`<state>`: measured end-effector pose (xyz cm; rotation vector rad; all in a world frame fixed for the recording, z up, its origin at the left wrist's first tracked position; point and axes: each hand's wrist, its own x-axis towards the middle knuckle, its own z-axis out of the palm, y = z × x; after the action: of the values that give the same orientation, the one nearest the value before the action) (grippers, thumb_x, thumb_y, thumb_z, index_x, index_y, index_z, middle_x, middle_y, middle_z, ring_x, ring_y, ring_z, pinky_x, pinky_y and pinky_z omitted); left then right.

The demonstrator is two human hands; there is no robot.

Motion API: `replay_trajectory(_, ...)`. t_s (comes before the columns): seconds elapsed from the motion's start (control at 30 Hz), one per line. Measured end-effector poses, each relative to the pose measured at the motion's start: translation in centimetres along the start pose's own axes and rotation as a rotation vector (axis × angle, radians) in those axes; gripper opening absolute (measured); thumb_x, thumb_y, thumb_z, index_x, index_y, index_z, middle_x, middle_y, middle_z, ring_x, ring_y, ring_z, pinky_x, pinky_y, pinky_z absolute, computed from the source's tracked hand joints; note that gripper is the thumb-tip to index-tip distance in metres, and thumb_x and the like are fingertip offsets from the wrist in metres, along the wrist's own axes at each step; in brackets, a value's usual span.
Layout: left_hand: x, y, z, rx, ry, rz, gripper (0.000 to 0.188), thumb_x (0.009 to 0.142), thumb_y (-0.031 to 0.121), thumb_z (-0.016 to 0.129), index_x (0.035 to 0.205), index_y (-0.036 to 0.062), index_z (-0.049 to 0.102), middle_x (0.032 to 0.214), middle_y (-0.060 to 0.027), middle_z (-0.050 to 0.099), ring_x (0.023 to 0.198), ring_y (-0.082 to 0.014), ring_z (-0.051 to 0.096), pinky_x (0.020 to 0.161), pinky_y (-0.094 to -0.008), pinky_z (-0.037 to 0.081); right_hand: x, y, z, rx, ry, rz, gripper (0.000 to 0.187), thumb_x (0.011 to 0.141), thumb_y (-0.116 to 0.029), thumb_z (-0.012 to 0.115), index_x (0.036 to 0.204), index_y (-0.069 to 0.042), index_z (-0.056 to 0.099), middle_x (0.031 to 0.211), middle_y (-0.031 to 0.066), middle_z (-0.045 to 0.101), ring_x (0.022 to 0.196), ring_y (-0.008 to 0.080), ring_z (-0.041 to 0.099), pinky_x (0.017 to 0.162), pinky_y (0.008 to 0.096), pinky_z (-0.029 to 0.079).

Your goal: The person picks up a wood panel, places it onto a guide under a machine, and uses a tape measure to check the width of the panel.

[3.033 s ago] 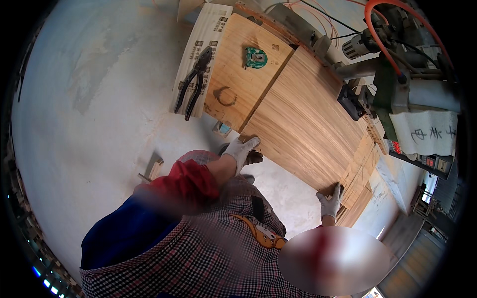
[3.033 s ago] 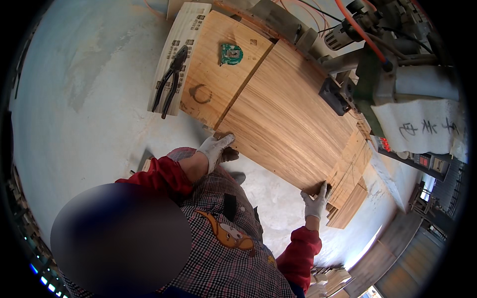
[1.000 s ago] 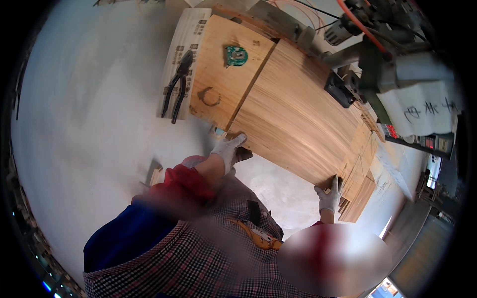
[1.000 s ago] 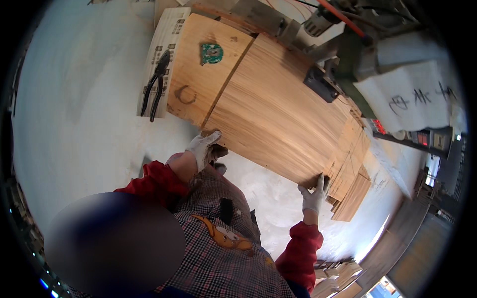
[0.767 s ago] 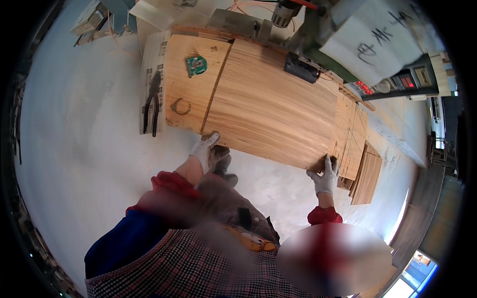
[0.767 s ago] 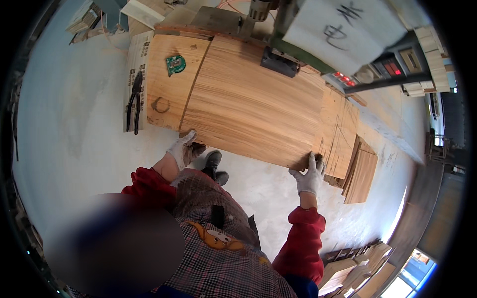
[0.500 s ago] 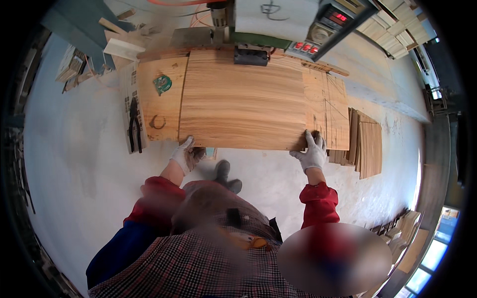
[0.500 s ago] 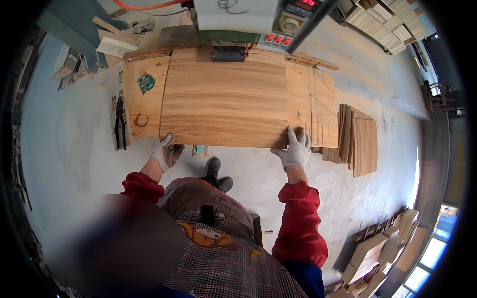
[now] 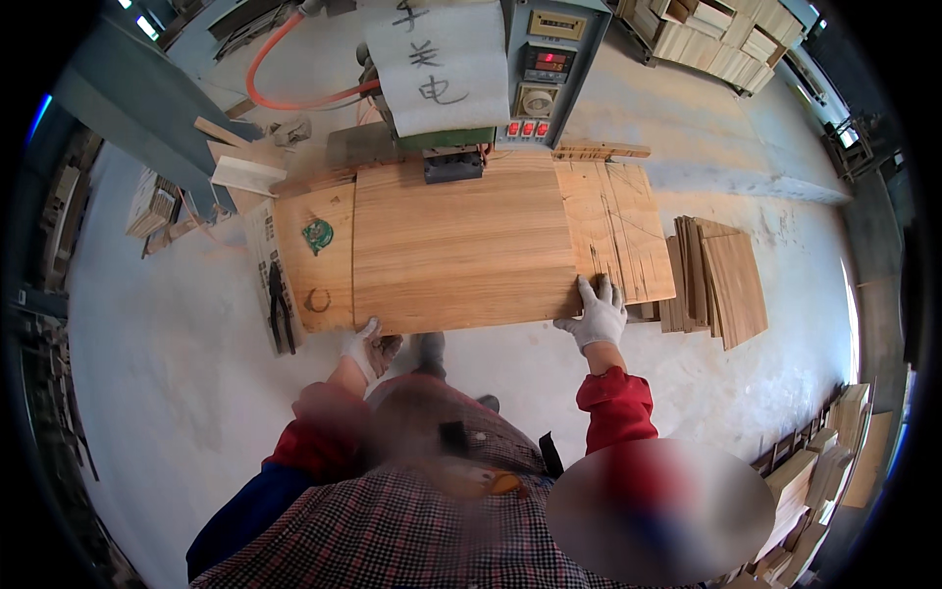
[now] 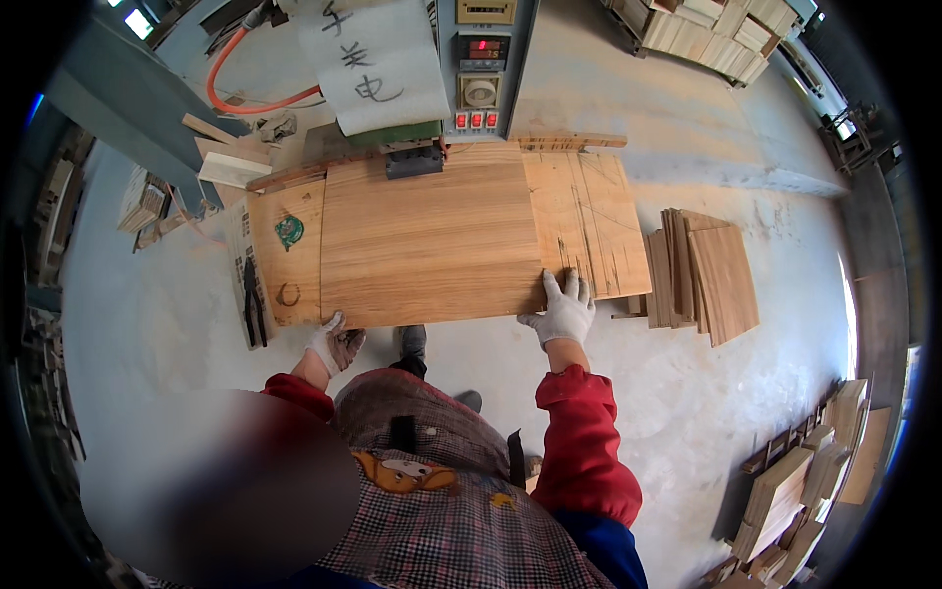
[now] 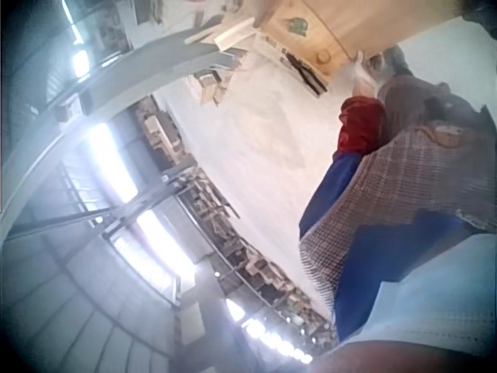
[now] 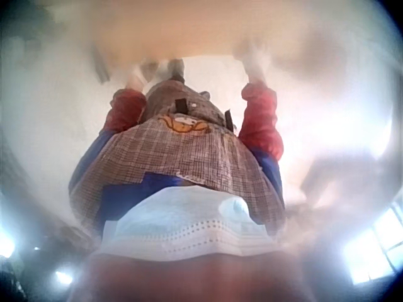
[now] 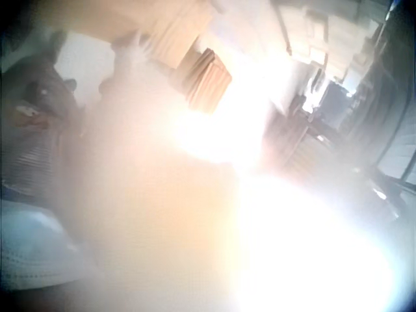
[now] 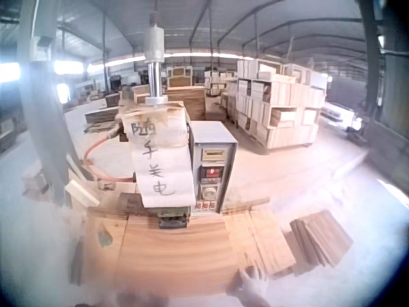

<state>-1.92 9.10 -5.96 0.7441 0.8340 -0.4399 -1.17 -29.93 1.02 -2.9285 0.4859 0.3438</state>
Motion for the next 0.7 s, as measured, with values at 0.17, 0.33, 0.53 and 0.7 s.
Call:
replay_trajectory(0.17,0.1,-0.1,-0.2,0.075,-0.052,0.025,0.033,0.084,0.032,0.058,0.102,0.0055,0.052,0.091,-0.0110,0.059,0.079,-0.0255,0.058,0.072,-0.0356,0.053,-0.1,0.3,-0.1,0.014,0.007,-0.003,0.089,0.052,-0.046,0.078,0.129,-0.026,0.039,0.140,0.0129,0.026,0.128,0.0318,0.024,0.100,0.0446,0.026)
replay_trajectory(0.33,0.8,-0.7,-0.8,0.079,-0.007,0.029,0.041,0.083,0.036,0.058,0.106,0.0044,0.049,0.097,-0.0133,0.056,0.089,-0.0279,0.054,0.075,-0.0375,0.050,-0.1,0.2,-0.5,0.000,0.000,-0.004,0.089,0.051,-0.046,0.078,0.129,-0.027,0.040,0.140,0.0123,0.027,0.127,0.0312,0.025,0.100,0.0438,0.026)
replay_trajectory(0.53,1.1,-0.4,-0.9,0.115,0.053,-0.046,0.052,0.081,0.042,0.059,0.109,0.0006,0.045,0.101,-0.0164,0.052,0.090,-0.0300,0.053,0.076,-0.0387,0.049,-0.1,0.4,-0.4,0.014,0.010,-0.008,0.087,0.051,-0.046,0.078,0.128,-0.027,0.042,0.140,0.0120,0.028,0.127,0.0307,0.026,0.099,0.0427,0.027)
replay_trajectory(0.7,1.1,-0.3,-1.0,0.140,0.055,-0.060,0.056,0.081,0.044,0.058,0.110,-0.0020,0.044,0.103,-0.0174,0.050,0.092,-0.0307,0.052,0.077,-0.0385,0.050,-0.2,0.6,0.0,0.031,0.053,-0.025,0.086,0.050,-0.045,0.078,0.127,-0.027,0.043,0.139,0.0116,0.029,0.126,0.0297,0.027,0.098,0.0427,0.028)
